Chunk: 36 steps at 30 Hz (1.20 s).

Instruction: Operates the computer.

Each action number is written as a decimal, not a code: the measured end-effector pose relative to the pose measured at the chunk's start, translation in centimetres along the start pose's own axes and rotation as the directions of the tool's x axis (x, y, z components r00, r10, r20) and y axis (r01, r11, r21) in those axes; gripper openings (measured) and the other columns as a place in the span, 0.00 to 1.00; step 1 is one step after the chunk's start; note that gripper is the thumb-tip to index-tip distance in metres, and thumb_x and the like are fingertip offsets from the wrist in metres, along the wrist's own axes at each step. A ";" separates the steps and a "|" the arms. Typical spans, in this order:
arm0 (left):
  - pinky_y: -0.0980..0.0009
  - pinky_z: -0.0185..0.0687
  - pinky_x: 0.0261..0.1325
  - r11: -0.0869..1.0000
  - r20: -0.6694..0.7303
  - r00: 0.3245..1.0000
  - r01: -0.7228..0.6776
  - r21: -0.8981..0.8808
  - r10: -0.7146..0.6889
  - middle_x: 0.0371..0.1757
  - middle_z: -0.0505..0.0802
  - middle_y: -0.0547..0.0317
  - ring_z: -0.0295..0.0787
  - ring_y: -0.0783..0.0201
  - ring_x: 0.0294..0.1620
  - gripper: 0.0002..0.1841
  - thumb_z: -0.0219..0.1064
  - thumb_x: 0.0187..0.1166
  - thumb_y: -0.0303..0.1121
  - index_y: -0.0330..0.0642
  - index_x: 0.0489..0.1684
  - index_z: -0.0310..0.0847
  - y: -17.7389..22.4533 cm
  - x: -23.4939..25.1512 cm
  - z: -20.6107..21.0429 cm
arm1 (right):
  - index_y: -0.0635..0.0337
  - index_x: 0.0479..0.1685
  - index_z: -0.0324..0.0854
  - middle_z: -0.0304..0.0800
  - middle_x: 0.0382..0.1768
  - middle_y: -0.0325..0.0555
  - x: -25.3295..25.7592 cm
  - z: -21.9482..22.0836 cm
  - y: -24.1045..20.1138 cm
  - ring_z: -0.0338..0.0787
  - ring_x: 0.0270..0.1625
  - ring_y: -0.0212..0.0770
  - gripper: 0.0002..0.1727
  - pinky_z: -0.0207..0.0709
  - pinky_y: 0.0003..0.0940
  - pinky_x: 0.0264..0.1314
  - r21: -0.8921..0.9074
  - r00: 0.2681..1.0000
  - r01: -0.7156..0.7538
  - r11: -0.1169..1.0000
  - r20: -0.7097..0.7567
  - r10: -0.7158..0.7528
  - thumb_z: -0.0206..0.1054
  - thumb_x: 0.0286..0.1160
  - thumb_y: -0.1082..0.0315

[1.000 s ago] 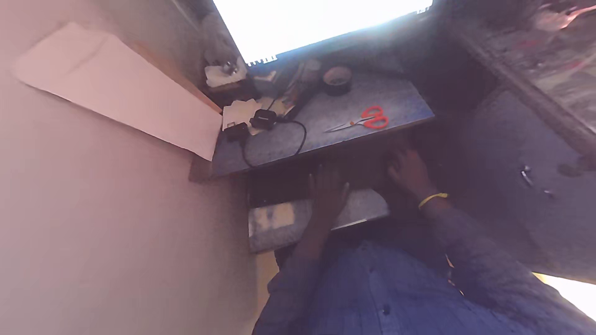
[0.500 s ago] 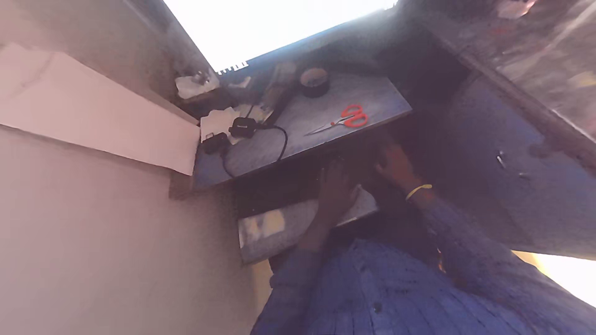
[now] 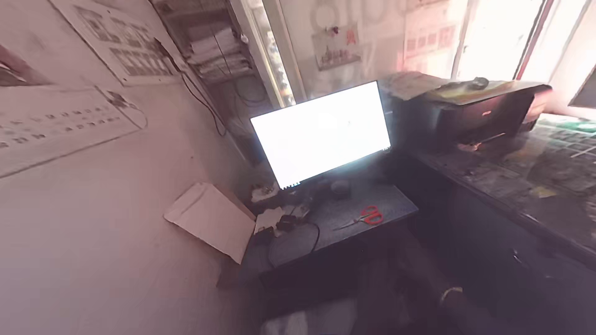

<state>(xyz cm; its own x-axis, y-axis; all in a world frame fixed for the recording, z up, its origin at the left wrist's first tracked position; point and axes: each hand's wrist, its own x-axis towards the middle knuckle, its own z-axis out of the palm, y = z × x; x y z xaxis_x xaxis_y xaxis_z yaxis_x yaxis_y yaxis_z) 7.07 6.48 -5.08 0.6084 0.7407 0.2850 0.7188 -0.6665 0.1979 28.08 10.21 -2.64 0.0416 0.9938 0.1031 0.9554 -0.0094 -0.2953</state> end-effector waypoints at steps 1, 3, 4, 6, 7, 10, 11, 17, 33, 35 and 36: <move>0.38 0.53 0.90 1.000 0.021 1.000 0.002 -0.008 -0.002 0.88 0.74 0.56 0.62 0.49 0.91 0.27 0.55 0.85 0.57 0.59 0.80 0.79 0.2 -0.1 0.1 | 0.52 0.80 0.76 0.69 0.85 0.58 -0.1 -0.1 0.0 0.69 0.87 0.59 0.33 0.68 0.58 0.85 0.008 1.000 0.017 1.000 -0.013 -0.017 0.56 0.81 0.44; 0.38 0.50 0.90 1.000 0.043 0.999 0.013 -0.017 -0.012 0.89 0.72 0.57 0.61 0.50 0.92 0.27 0.53 0.86 0.56 0.60 0.80 0.79 0.1 -0.1 -0.2 | 0.55 0.83 0.74 0.66 0.87 0.60 -0.3 -0.6 -0.3 0.67 0.88 0.60 0.35 0.63 0.59 0.87 0.050 0.999 0.028 0.998 -0.024 -0.027 0.58 0.81 0.44; 0.37 0.47 0.91 0.999 0.106 0.994 0.024 -0.025 -0.021 0.90 0.70 0.56 0.58 0.49 0.93 0.28 0.49 0.88 0.56 0.58 0.83 0.76 0.4 0.2 -1.4 | 0.55 0.83 0.73 0.66 0.87 0.60 -0.2 -0.6 -0.2 0.68 0.88 0.61 0.35 0.64 0.59 0.87 0.053 1.000 0.023 0.998 -0.020 -0.022 0.59 0.80 0.44; 0.35 0.44 0.91 0.999 0.196 0.981 0.021 -0.027 -0.016 0.92 0.67 0.55 0.55 0.48 0.94 0.30 0.45 0.90 0.55 0.56 0.86 0.72 0.7 0.5 -2.7 | 0.53 0.83 0.74 0.68 0.86 0.59 -0.2 -0.3 0.1 0.69 0.87 0.60 0.34 0.65 0.57 0.86 0.049 1.000 0.009 0.999 -0.015 -0.009 0.60 0.80 0.45; 0.35 0.45 0.91 1.000 0.184 0.983 0.005 -0.009 -0.003 0.92 0.67 0.55 0.56 0.48 0.94 0.29 0.45 0.90 0.56 0.58 0.87 0.71 0.5 0.4 -2.3 | 0.52 0.82 0.74 0.69 0.85 0.58 -0.2 0.0 0.2 0.69 0.87 0.59 0.34 0.65 0.57 0.86 0.049 1.000 0.011 0.999 -0.018 -0.010 0.60 0.80 0.45; 0.37 0.51 0.89 1.000 0.066 0.998 -0.003 -0.017 0.004 0.90 0.70 0.53 0.61 0.48 0.92 0.28 0.50 0.89 0.55 0.60 0.86 0.72 0.4 -0.1 -1.3 | 0.50 0.84 0.73 0.69 0.86 0.56 -0.2 0.9 0.6 0.67 0.88 0.58 0.34 0.62 0.56 0.88 0.057 1.000 0.024 0.998 -0.022 -0.023 0.61 0.80 0.46; 0.38 0.53 0.89 0.999 0.028 1.000 0.002 -0.041 -0.001 0.89 0.72 0.53 0.63 0.48 0.91 0.27 0.54 0.88 0.54 0.60 0.84 0.74 0.4 -0.2 -1.3 | 0.50 0.84 0.73 0.69 0.86 0.56 0.0 1.0 0.7 0.67 0.88 0.58 0.34 0.62 0.56 0.88 0.061 0.999 0.029 0.998 -0.026 -0.027 0.62 0.79 0.46; 0.39 0.44 0.93 0.997 0.074 0.997 -0.003 -0.082 0.009 0.92 0.68 0.57 0.56 0.51 0.94 0.29 0.48 0.90 0.56 0.55 0.84 0.74 -0.4 -0.1 0.0 | 0.48 0.85 0.72 0.71 0.84 0.55 0.5 1.2 1.1 0.69 0.87 0.57 0.34 0.64 0.55 0.88 0.067 0.999 0.041 0.997 -0.027 -0.039 0.63 0.79 0.48; 0.38 0.53 0.89 0.981 -0.117 0.992 -0.068 -0.184 0.047 0.88 0.72 0.49 0.64 0.47 0.90 0.24 0.58 0.87 0.50 0.62 0.80 0.78 -0.9 -0.5 0.6 | 0.48 0.83 0.75 0.73 0.83 0.52 0.4 1.9 1.4 0.72 0.85 0.56 0.32 0.67 0.54 0.86 0.078 0.989 0.108 0.991 -0.109 -0.099 0.62 0.79 0.48; 0.38 0.54 0.89 0.976 -0.125 0.991 -0.073 -0.203 0.048 0.88 0.72 0.47 0.64 0.46 0.90 0.24 0.59 0.86 0.49 0.61 0.80 0.79 -1.0 -0.5 0.6 | 0.48 0.82 0.76 0.74 0.83 0.51 0.5 2.1 1.5 0.73 0.85 0.55 0.32 0.68 0.54 0.85 0.083 0.986 0.112 0.990 -0.134 -0.101 0.62 0.78 0.49; 0.38 0.55 0.89 0.977 -0.136 0.989 -0.080 -0.199 0.053 0.88 0.73 0.46 0.65 0.46 0.89 0.23 0.59 0.87 0.49 0.61 0.80 0.79 -1.0 -0.5 0.6 | 0.47 0.81 0.76 0.75 0.83 0.50 0.4 2.1 1.4 0.73 0.84 0.55 0.31 0.68 0.54 0.85 0.081 0.985 0.110 0.991 -0.144 -0.098 0.62 0.78 0.49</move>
<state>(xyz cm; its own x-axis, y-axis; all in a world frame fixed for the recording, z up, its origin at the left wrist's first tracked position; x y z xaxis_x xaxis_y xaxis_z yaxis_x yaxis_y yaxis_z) 6.26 6.78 -5.95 0.5945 0.6858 0.4198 0.5865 -0.7270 0.3571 28.86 10.87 -5.00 -0.0103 0.9636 0.2672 0.9272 0.1092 -0.3582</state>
